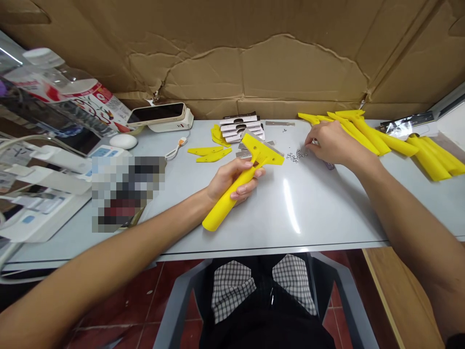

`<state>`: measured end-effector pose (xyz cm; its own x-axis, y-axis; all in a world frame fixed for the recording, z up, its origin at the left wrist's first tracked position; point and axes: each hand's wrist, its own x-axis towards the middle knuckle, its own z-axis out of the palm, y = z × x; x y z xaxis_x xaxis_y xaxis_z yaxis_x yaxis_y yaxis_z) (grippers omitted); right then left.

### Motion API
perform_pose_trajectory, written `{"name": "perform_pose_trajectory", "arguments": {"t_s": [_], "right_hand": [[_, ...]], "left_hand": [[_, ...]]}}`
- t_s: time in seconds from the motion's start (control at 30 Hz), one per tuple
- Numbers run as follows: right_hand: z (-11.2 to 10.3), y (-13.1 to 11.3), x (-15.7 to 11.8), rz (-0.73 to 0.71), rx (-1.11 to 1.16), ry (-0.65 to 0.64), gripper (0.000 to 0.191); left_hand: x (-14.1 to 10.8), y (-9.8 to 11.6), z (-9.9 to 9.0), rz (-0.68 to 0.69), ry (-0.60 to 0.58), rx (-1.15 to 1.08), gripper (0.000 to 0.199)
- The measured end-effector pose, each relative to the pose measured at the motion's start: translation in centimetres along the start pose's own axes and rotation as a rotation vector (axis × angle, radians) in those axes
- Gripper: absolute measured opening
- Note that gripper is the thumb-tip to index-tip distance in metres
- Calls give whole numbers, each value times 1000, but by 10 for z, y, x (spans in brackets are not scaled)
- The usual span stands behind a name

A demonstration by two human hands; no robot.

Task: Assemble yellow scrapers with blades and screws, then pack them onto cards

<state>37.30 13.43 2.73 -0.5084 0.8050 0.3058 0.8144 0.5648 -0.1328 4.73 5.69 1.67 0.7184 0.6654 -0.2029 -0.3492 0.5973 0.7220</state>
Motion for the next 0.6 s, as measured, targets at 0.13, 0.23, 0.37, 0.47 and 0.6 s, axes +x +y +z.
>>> {"name": "perform_pose_trajectory", "arguments": {"t_s": [0.13, 0.23, 0.37, 0.47, 0.6], "right_hand": [[-21, -32, 1, 8, 155, 112, 14], [-26, -66, -1, -100, 374, 215, 9], [-19, -93, -6, -210, 463, 233, 9], [-13, -97, -8, -221, 452, 230, 10], [-10, -96, -8, -240, 452, 233, 10]], "left_hand": [[0, 0, -2, -20, -77, 65, 23], [0, 0, -3, -24, -88, 96, 26], [0, -1, 0, -2, -68, 124, 23], [0, 0, 2, 7, -46, 123, 21], [-1, 0, 3, 10, -29, 122, 20]]}}
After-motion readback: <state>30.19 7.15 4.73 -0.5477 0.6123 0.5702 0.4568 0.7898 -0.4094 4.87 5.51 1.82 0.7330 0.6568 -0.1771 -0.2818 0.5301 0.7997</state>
